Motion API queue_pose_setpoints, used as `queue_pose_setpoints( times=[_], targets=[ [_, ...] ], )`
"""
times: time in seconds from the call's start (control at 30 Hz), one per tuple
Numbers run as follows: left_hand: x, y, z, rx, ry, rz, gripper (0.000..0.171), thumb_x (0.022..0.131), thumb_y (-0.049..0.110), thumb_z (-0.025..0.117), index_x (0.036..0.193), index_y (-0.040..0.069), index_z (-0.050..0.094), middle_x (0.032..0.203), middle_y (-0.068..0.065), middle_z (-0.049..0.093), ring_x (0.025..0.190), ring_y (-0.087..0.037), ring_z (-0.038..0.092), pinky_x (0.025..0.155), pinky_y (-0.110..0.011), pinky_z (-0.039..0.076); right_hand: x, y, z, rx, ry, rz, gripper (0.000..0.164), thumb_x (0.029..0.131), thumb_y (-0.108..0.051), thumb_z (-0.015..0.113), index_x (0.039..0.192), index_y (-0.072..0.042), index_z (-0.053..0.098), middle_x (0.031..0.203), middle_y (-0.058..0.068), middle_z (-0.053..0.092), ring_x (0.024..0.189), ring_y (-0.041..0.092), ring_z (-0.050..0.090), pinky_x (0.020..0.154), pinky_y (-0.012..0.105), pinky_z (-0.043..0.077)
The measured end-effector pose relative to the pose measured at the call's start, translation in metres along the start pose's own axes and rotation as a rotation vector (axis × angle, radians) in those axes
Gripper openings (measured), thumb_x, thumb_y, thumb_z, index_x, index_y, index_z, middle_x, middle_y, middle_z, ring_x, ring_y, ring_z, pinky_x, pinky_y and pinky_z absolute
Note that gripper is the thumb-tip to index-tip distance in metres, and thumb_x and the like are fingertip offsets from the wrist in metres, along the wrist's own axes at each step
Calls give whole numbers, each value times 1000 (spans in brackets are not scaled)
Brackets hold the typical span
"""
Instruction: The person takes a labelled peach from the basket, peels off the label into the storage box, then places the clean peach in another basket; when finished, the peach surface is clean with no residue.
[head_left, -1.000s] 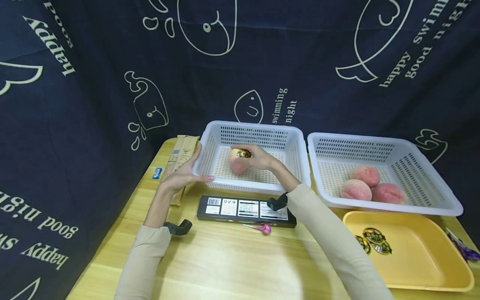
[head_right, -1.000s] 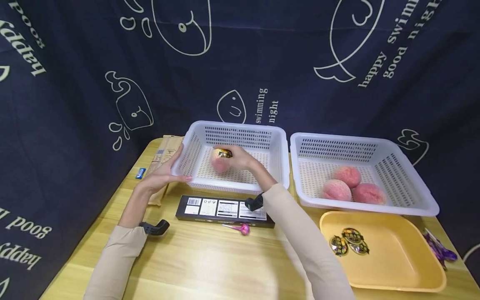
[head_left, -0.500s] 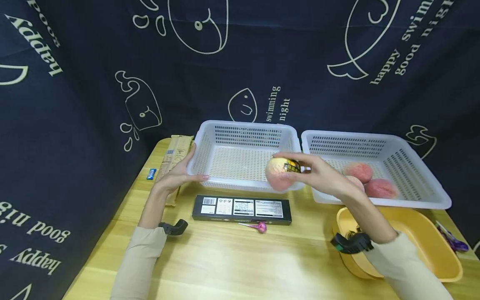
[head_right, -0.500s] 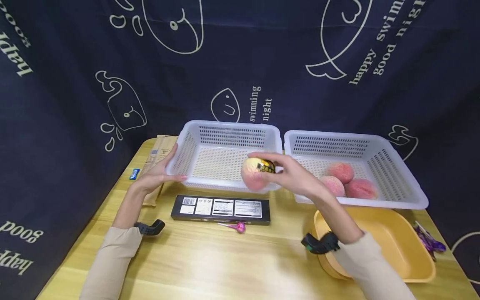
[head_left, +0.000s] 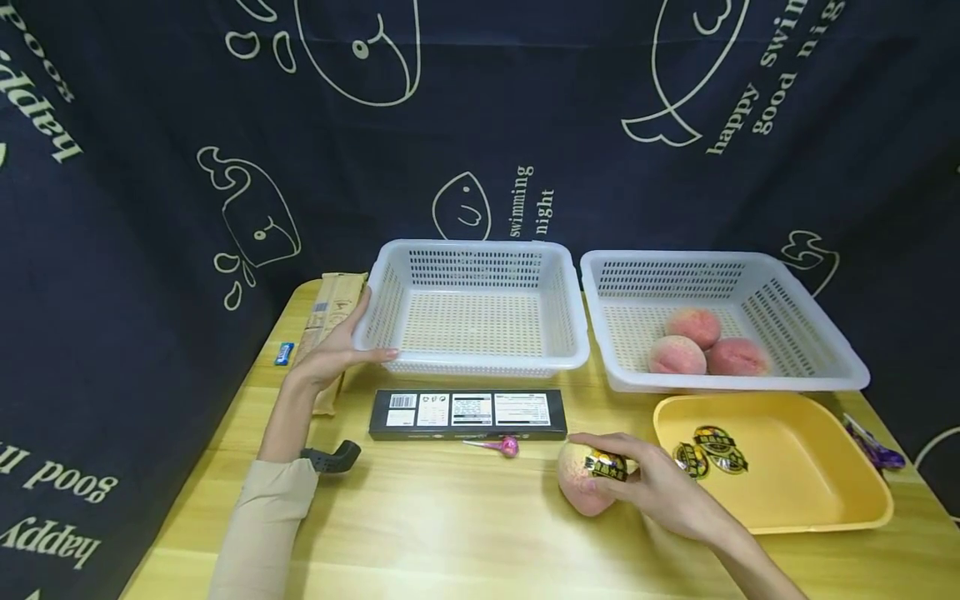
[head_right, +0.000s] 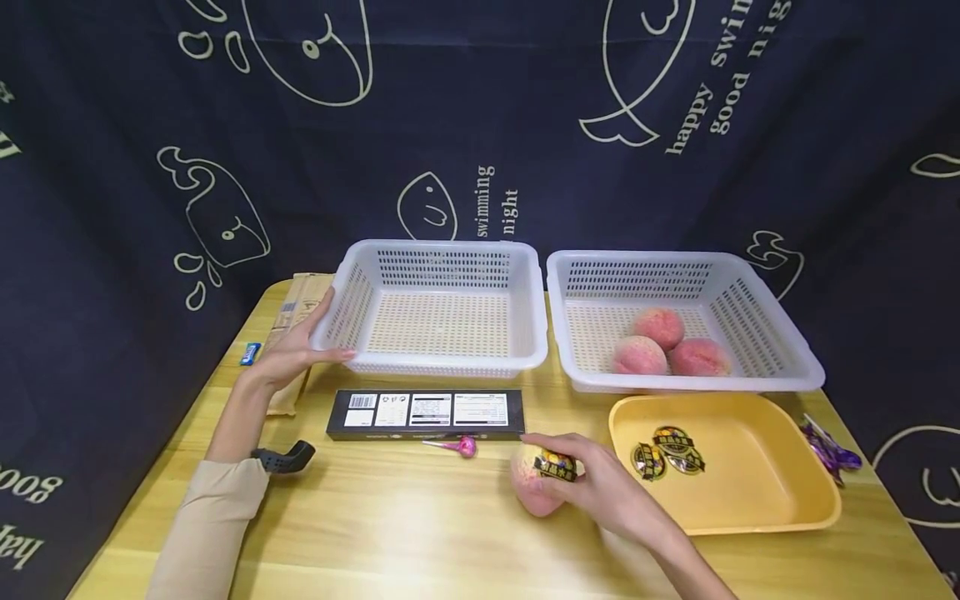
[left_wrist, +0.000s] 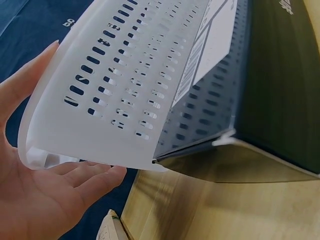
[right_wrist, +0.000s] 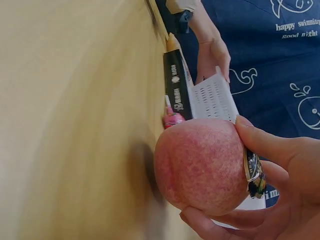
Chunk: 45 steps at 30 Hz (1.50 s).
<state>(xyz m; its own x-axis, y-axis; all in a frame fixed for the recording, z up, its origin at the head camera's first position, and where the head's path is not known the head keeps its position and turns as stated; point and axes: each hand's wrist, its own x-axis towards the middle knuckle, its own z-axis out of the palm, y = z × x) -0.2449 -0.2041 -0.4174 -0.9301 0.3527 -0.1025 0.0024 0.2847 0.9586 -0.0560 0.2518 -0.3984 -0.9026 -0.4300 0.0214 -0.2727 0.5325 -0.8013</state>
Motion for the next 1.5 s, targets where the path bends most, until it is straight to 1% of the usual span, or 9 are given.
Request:
queue_pose_setpoints(
  times=[0.13, 0.27, 0.4, 0.5, 0.6, 0.73, 0.87, 1.17, 1.5],
  targets=[
    [-2, 4, -1, 36, 18, -3, 127, 82, 20, 87, 166, 37, -8, 177, -5, 2, 153, -42, 30, 126, -62, 25, -3, 6, 6, -25, 18, -7, 52, 92, -25, 78, 141, -14, 65, 139, 13, 68, 117, -7, 55, 74, 23, 59],
    [-13, 21, -1, 209, 97, 15, 130, 80, 31, 90, 165, 39, -8, 177, -6, 5, 154, -42, 28, 125, -67, 26, -4, 4, 7, -114, 58, 14, 52, 93, -29, 77, 143, -21, 64, 138, 9, 69, 116, 0, 59, 81, 23, 57],
    [-36, 56, 17, 390, 209, 165, 134, 76, 30, 94, 166, 37, -5, 177, -3, 0, 162, -39, 8, 123, -73, 19, -11, 1, 4, -132, 8, 25, 54, 100, -31, 68, 152, -25, 54, 142, 13, 60, 111, 4, 56, 80, 23, 54],
    [-55, 84, 62, 390, 194, 345, 131, 74, 23, 95, 167, 33, 3, 176, 2, 2, 163, -34, 6, 125, -69, 18, -14, 1, 2, -96, -28, 19, 56, 102, -27, 65, 155, -23, 49, 147, 16, 54, 104, 2, 57, 77, 23, 54],
    [-72, 97, 131, 309, 22, 443, 127, 76, 23, 93, 167, 33, 5, 175, 9, 5, 162, -27, 11, 128, -59, 19, -15, 4, 2, -51, -6, 29, 56, 100, -27, 68, 153, -16, 50, 147, 19, 57, 97, 1, 64, 75, 23, 56],
    [-86, 86, 218, 279, -230, 406, 124, 80, 34, 87, 166, 38, -2, 174, 13, 2, 161, -26, 16, 126, -59, 24, -14, 6, 5, -14, 100, 61, 50, 95, -25, 75, 141, -11, 59, 138, 17, 66, 99, 4, 71, 78, 23, 61],
    [-89, 68, 264, 326, -247, 341, 115, 86, 33, 83, 166, 35, 0, 173, 3, 18, 156, -30, 31, 122, -61, 34, -15, 8, 8, -32, 207, 58, 43, 90, -19, 80, 130, -11, 66, 128, 11, 72, 110, 7, 69, 86, 27, 63],
    [-78, 56, 280, 308, -187, 291, 72, 91, 18, 78, 155, 13, 46, 160, -11, 48, 146, -29, 49, 122, -47, 40, -23, 8, 13, -23, 272, 89, 43, 89, -17, 81, 130, -12, 66, 130, 16, 70, 115, 38, 70, 86, 33, 64],
    [-73, 55, 279, 334, -230, 278, 69, 91, 16, 76, 154, 16, 48, 160, -9, 49, 147, -28, 47, 123, -50, 38, -30, 2, 8, -81, 412, -3, 34, 84, -4, 83, 115, -12, 73, 91, -3, 72, 75, 0, 64, 57, 23, 58]
  ],
)
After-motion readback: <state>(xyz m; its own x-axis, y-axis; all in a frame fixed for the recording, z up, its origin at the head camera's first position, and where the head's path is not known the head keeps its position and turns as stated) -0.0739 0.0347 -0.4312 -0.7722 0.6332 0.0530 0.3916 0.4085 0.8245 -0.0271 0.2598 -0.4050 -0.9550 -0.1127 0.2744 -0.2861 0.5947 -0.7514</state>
